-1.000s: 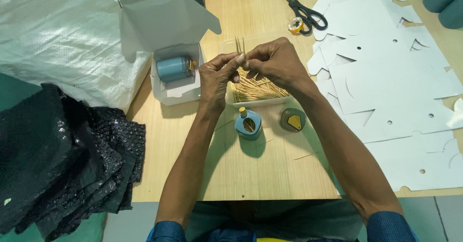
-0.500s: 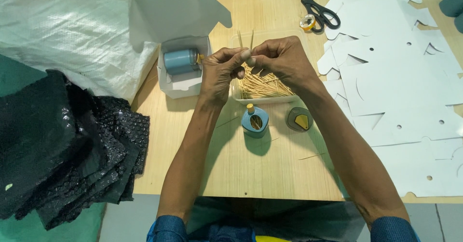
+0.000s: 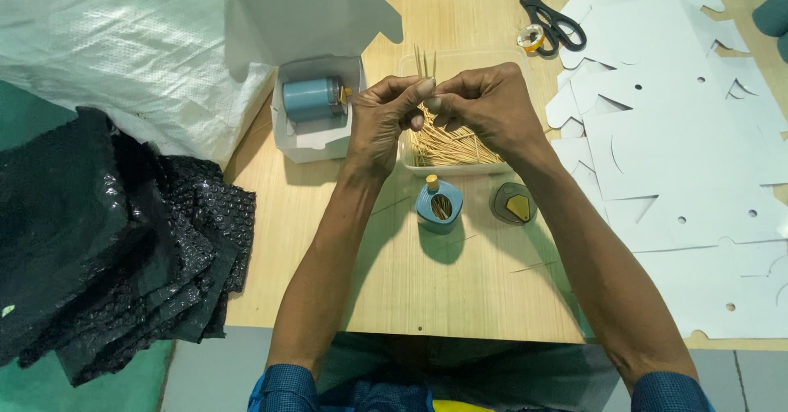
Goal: The person repeatedly picks up thin wooden sticks from a plastic container and inserts them into the top opening of small blue cylindrical objects. The person handles the sticks one at a time and places the cylinders on the table between insertions.
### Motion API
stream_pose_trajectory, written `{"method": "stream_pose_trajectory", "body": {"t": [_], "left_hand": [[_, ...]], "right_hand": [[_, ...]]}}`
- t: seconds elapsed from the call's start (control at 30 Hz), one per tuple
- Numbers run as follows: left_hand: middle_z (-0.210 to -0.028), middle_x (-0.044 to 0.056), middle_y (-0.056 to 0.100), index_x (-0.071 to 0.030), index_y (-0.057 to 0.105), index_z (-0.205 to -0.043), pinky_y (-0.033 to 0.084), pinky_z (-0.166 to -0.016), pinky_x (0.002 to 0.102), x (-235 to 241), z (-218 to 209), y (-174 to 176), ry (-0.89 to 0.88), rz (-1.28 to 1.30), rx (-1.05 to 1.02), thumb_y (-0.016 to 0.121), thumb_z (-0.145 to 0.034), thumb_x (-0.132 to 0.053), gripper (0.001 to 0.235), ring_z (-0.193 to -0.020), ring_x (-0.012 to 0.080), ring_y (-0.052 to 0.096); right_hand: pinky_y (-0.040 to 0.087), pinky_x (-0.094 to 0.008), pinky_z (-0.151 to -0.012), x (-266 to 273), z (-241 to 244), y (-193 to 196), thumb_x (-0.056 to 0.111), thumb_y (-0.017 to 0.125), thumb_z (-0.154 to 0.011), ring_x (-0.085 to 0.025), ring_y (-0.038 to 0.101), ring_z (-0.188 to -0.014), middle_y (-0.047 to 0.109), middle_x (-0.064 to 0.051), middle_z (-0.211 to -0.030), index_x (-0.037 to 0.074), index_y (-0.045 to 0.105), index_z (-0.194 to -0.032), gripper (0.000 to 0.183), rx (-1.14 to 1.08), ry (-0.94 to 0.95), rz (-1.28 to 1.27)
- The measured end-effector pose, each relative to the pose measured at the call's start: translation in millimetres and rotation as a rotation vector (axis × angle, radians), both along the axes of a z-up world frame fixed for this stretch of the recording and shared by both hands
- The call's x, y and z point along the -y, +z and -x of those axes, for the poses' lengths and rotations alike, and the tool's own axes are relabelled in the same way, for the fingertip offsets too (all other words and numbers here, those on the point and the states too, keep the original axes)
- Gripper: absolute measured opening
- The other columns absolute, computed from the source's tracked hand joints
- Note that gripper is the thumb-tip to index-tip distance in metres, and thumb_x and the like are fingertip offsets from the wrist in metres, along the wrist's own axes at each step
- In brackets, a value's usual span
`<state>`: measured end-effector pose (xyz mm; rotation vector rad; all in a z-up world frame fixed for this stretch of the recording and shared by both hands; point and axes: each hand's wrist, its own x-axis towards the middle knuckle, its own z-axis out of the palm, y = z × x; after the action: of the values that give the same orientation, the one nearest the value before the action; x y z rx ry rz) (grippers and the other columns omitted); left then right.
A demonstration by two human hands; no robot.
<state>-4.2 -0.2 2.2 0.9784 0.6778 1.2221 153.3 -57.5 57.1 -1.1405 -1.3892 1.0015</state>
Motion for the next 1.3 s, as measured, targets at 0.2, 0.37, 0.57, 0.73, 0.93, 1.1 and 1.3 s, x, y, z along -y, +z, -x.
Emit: {"method": "stream_pose_trajectory", "body": {"t": [0.2,0.37,0.57,0.73,0.93,1.1,1.3], "left_hand": [[-0.076,0.015,0.076,-0.001,0.078,-0.102,0.046,-0.05,0.018,1,-2,-3,0.01,-0.007,-0.022,0.09,-0.083,-0.014,0.025,-0.053,0.0095,0.066],[-0.08,0.014,0.077,-0.002,0.078,-0.106,0.052,-0.052,0.019,7,-3,1,0.025,-0.024,-0.059,0.089,-0.084,-0.015,0.028,-0.055,0.0081,0.066],[-0.089,0.015,0.079,-0.004,0.077,-0.11,0.057,-0.052,0.02,7,-2,3,0.01,-0.055,-0.008,0.086,-0.089,-0.017,0.027,-0.057,0.011,0.071],[-0.091,0.017,0.08,0.0,0.078,-0.1,0.062,-0.053,0.023,16,2,18,-0.118,-0.168,0.027,0.083,-0.084,-0.013,0.021,-0.057,0.0158,0.07],[-0.09,0.017,0.079,-0.004,0.078,-0.103,0.064,-0.059,0.024,15,6,17,-0.262,-0.327,-0.086,0.08,-0.089,-0.018,0.02,-0.068,0.0208,0.078],[-0.084,0.02,0.078,0.001,0.076,-0.107,0.067,-0.062,0.024,9,12,11,-0.322,-0.417,-0.132,0.077,-0.092,-0.013,0.021,-0.067,0.0199,0.078],[-0.104,0.014,0.079,-0.005,0.076,-0.107,0.046,-0.045,0.02,14,25,27,-0.251,-0.476,-0.122,0.058,-0.101,-0.037,0.037,-0.055,0.0095,0.061]], "right_hand": [[0.064,-0.025,-0.064,1,3,0,-0.004,0.076,-0.09,-0.018,0.074,-0.07,0.073,-0.015,-0.073,-0.004,0.077,-0.1,0.01,0.072,-0.018,-0.063],[0.058,-0.024,-0.054,-3,4,-8,-0.008,0.075,-0.092,-0.022,0.075,-0.067,0.073,-0.017,-0.071,-0.001,0.08,-0.1,0.012,0.308,-0.106,-0.245],[0.055,-0.032,-0.054,8,-6,10,-0.011,0.071,-0.094,-0.031,0.071,-0.068,0.071,-0.028,-0.079,-0.008,0.077,-0.105,0.013,0.465,-0.107,-0.311],[0.065,-0.023,-0.061,18,-7,22,0.007,0.076,-0.1,-0.019,0.075,-0.077,0.078,-0.019,-0.104,-0.003,0.076,-0.112,0.016,0.373,-0.212,-0.381],[0.063,-0.022,-0.064,26,-4,17,0.008,0.078,-0.098,-0.018,0.074,-0.077,0.078,-0.019,-0.1,-0.002,0.076,-0.107,0.013,0.293,-0.165,-0.364],[0.063,-0.025,-0.068,31,5,15,-0.006,0.074,-0.101,-0.02,0.072,-0.078,0.076,-0.018,-0.095,-0.005,0.074,-0.105,0.004,0.24,-0.166,-0.439],[0.057,-0.022,-0.062,46,-5,7,0.002,0.069,-0.111,-0.017,0.066,-0.072,0.071,-0.014,-0.091,-0.004,0.072,-0.109,0.007,0.261,-0.216,-0.482]]}}
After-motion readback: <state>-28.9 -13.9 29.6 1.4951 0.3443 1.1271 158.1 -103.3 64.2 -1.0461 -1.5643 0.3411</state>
